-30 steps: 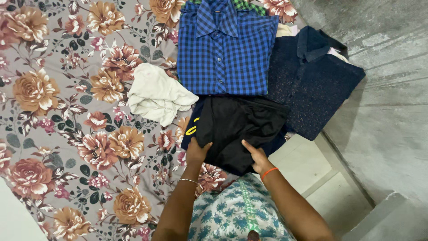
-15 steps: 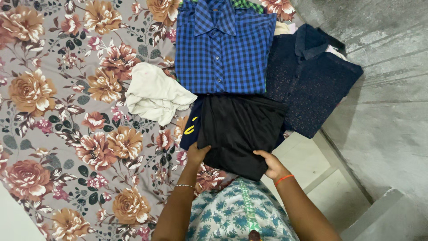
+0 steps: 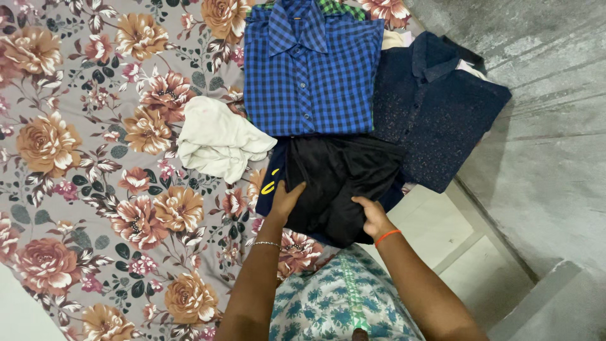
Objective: The person folds several shirts and shorts on a bed and places them on a shelf. They handle a green shirt, a striped shirt, black shorts, navy shorts, a navy t-shirt, and a blue checkered shirt, folding each item and stacking them neatly.
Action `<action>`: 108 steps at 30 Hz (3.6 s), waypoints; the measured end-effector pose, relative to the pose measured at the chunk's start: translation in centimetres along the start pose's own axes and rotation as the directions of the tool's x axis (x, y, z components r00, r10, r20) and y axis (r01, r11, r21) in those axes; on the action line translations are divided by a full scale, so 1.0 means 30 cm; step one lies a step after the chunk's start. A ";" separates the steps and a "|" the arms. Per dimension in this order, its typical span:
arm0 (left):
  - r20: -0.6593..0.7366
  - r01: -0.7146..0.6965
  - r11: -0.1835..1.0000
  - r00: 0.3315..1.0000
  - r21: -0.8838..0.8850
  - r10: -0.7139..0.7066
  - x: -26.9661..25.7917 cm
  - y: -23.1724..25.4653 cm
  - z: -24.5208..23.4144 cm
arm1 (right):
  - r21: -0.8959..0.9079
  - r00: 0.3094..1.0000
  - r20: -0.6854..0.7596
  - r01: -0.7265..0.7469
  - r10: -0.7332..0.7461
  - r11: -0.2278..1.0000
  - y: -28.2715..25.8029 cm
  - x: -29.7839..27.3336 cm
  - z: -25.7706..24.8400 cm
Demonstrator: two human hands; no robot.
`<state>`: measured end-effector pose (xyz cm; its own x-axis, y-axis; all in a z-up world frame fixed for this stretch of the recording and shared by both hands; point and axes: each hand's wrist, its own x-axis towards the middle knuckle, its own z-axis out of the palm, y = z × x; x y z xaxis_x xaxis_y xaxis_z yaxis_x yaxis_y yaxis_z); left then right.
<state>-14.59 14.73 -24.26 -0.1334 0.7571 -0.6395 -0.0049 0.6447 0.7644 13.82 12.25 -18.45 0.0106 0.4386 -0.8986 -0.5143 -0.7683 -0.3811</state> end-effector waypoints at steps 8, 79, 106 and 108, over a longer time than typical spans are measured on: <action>0.243 0.083 0.992 0.968 -0.095 -0.058 -0.005 0.140 0.045 | -0.076 1.000 0.001 0.022 -0.022 0.997 -0.044 -0.007 0.021; 0.140 -0.441 0.711 -0.790 0.548 -0.597 -3.266 0.039 2.765 | -0.139 -0.217 -0.950 0.939 -0.226 -0.315 0.732 -2.676 -2.081; 0.483 -0.521 0.061 -0.824 -0.851 -0.296 -3.088 -0.135 2.757 | 0.057 -0.110 -0.954 0.847 0.279 0.528 0.912 -2.476 -2.152; 0.465 -0.503 0.047 -0.827 -0.863 -0.317 -3.157 -0.255 2.831 | -0.161 -0.274 -0.948 0.854 0.165 0.495 0.934 -2.454 -2.240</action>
<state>82.24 -52.97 23.48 0.5724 -0.7815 0.2483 -0.7884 -0.4415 0.4283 56.26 -72.90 22.39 0.7252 -0.6882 -0.0228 -0.1076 -0.0805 -0.9909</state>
